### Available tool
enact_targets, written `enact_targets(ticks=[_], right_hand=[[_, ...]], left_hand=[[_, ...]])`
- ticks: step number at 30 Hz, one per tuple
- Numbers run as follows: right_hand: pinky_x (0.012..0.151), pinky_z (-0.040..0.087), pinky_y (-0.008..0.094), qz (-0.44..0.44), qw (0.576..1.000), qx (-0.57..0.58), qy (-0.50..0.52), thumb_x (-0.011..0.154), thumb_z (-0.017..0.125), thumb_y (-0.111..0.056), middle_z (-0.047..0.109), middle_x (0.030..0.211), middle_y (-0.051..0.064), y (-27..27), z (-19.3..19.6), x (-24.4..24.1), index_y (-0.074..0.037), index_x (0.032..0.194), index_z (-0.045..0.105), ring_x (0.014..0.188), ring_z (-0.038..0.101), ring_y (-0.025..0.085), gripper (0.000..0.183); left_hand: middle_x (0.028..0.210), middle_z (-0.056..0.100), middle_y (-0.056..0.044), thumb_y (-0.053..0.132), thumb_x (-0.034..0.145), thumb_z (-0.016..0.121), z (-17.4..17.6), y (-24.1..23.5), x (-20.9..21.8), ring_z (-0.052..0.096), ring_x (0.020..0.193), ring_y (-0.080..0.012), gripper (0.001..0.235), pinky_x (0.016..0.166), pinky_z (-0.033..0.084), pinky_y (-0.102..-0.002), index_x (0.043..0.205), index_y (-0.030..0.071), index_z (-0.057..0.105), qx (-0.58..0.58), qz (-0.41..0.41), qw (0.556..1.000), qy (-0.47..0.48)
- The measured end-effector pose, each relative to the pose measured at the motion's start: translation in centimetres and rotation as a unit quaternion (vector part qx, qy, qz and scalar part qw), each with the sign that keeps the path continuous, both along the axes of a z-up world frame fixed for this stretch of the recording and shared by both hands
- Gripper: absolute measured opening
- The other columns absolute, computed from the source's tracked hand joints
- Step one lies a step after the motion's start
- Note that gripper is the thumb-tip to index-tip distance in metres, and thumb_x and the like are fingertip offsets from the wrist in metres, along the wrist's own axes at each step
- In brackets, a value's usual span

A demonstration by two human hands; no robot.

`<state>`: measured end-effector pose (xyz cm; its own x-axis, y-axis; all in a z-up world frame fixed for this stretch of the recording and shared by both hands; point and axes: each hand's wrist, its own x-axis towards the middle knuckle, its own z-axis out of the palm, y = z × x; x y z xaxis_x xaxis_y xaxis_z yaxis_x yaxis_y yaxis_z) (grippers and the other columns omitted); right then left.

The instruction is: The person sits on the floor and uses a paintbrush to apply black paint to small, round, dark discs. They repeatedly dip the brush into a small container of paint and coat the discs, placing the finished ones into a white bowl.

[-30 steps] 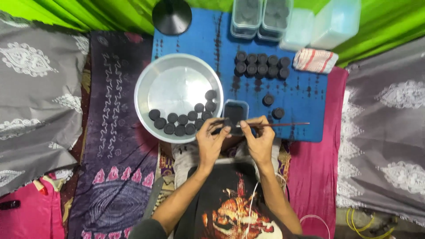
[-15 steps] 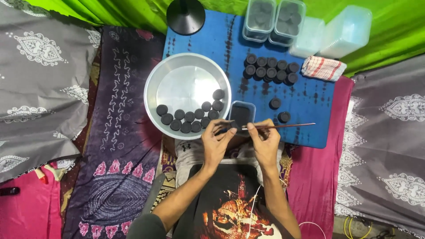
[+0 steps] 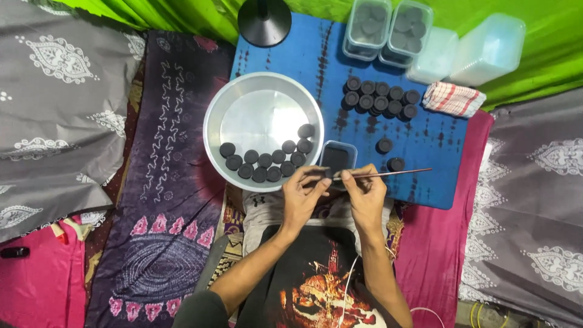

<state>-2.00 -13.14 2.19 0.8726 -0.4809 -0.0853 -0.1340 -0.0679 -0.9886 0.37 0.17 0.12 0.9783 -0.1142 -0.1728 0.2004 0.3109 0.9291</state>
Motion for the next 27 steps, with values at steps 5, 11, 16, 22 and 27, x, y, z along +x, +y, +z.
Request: enact_targets(ticks=[5,11,16,22,27], right_hand=[[0.069,0.053,0.026,-0.002,1.000,0.029,-0.007,0.096,0.078,-0.018,0.074,0.081,0.011,-0.3,-0.9,0.0,-0.004,0.092,0.063,0.075,0.062,0.009,0.021],[0.072,0.055,0.027,-0.004,0.999,0.040,-0.014,0.096,0.077,-0.018,0.076,0.083,0.014,-0.1,-0.4,0.2,-0.004,0.093,0.063,0.076,0.066,0.011,0.020],[0.075,0.054,0.028,-0.022,0.999,0.041,-0.028,0.097,0.076,-0.016,0.073,0.082,0.010,-0.1,-0.4,0.6,-0.004,0.093,0.061,0.079,0.063,0.011,0.020],[0.075,0.054,0.030,-0.020,0.999,0.013,-0.038,0.096,0.077,-0.016,0.074,0.082,0.013,0.0,-0.2,1.1,-0.003,0.090,0.062,0.079,0.065,0.011,0.021],[0.078,0.053,0.029,-0.029,0.998,0.032,-0.050,0.098,0.074,-0.014,0.073,0.083,0.014,-0.3,-1.7,0.9,-0.003,0.090,0.060,0.083,0.065,0.011,0.021]], left_hand=[[0.108,0.074,-0.024,0.009,0.089,0.080,-0.6,0.1,0.0,0.076,0.085,-0.0313,0.031,0.066,0.069,-0.037,0.113,-0.006,0.068,0.004,0.001,1.000,-0.005],[0.106,0.075,-0.024,0.008,0.088,0.080,-0.3,-0.1,0.4,0.076,0.083,-0.0317,0.029,0.065,0.068,-0.037,0.113,-0.005,0.069,0.002,0.000,1.000,-0.010],[0.108,0.074,-0.024,0.007,0.089,0.079,-0.5,-0.2,0.4,0.076,0.087,-0.0323,0.029,0.066,0.068,-0.037,0.113,-0.005,0.069,-0.002,-0.007,1.000,-0.007],[0.109,0.075,-0.023,0.007,0.088,0.080,-0.2,-0.1,0.6,0.077,0.088,-0.0323,0.029,0.066,0.068,-0.036,0.113,-0.005,0.069,0.003,-0.012,1.000,-0.010],[0.109,0.075,-0.022,0.006,0.088,0.079,0.1,0.1,0.7,0.076,0.091,-0.0315,0.028,0.067,0.068,-0.036,0.113,-0.005,0.070,-0.004,-0.016,1.000,-0.012]])
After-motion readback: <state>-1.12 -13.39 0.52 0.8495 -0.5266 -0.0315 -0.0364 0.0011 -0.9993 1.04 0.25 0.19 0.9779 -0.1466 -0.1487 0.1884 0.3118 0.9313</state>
